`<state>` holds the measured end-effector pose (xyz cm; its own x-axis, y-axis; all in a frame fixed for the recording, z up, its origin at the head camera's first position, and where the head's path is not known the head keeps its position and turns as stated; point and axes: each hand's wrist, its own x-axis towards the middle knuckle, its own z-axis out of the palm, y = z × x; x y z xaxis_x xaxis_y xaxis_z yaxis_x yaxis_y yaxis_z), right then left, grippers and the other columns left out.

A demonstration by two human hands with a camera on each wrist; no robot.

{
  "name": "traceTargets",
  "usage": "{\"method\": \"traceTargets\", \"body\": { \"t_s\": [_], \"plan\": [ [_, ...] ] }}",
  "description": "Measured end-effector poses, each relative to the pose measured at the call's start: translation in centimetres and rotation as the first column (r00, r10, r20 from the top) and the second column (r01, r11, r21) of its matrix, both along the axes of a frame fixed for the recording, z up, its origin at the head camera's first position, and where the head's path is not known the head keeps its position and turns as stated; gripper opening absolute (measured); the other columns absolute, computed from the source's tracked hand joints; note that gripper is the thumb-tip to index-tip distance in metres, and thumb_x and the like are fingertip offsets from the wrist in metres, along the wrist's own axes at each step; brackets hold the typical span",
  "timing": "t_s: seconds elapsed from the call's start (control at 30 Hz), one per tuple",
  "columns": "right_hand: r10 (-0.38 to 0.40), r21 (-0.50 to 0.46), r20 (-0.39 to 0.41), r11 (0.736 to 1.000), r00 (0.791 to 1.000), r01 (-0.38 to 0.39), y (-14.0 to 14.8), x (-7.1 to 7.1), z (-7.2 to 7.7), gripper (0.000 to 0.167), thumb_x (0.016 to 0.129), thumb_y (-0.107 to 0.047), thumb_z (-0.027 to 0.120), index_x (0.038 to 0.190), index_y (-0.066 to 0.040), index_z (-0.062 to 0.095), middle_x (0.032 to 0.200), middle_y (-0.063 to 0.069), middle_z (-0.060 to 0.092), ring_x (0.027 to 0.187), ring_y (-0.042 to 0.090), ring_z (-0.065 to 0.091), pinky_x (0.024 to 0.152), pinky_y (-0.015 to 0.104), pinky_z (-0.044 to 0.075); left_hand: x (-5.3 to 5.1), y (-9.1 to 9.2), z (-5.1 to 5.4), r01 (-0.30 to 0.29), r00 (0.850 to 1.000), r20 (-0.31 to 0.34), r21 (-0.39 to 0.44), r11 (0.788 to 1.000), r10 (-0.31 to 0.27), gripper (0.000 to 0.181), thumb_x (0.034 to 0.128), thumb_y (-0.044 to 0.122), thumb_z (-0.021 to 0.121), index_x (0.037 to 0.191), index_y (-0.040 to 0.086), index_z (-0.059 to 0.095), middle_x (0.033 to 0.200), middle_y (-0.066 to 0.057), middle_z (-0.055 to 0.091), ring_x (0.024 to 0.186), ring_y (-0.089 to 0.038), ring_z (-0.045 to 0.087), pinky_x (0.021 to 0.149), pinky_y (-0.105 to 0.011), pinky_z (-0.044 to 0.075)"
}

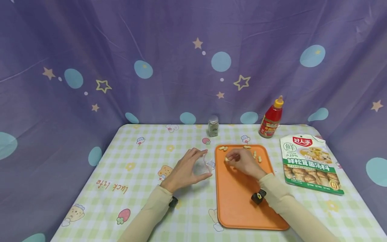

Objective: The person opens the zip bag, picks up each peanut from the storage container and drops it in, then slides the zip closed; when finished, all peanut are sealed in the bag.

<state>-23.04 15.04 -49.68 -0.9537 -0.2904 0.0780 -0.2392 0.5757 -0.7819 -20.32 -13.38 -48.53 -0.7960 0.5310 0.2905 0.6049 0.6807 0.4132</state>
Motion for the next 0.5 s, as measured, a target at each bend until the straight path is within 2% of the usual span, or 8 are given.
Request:
{"method": "traceTargets", "body": {
  "t_s": [0.33, 0.5],
  "plan": [
    [0.058, -0.066, -0.055, 0.996, 0.997, -0.061, -2.6, 1.6, 1.9, 0.018, 0.093, -0.014, 0.078, 0.110, -0.008, 0.077, 0.099, 0.005, 0.078, 0.088, 0.014, 0.071, 0.083, 0.033, 0.059, 0.0, 0.0, 0.0, 0.002, 1.000, 0.004, 0.004, 1.000, -0.002, 0.087, 0.0862, 0.064, 0.076, 0.157, 0.023, 0.047, 0.132, 0.008, 0.056, 0.119, -0.010, 0.052, 0.102, -0.034, 0.053],
    [0.081, -0.081, -0.058, 0.993, 0.995, -0.085, -4.0, 2.3, 2.8, 0.017, 0.094, -0.012, 0.077, 0.111, -0.010, 0.078, 0.102, 0.004, 0.077, 0.088, 0.012, 0.071, 0.082, 0.032, 0.059, 0.0, 0.1, 0.0, 0.000, 1.000, 0.008, 0.003, 1.000, 0.000, 0.086, 0.0864, 0.064, 0.076, 0.157, 0.023, 0.047, 0.133, 0.008, 0.055, 0.118, -0.011, 0.052, 0.102, -0.034, 0.053]
  ]
}}
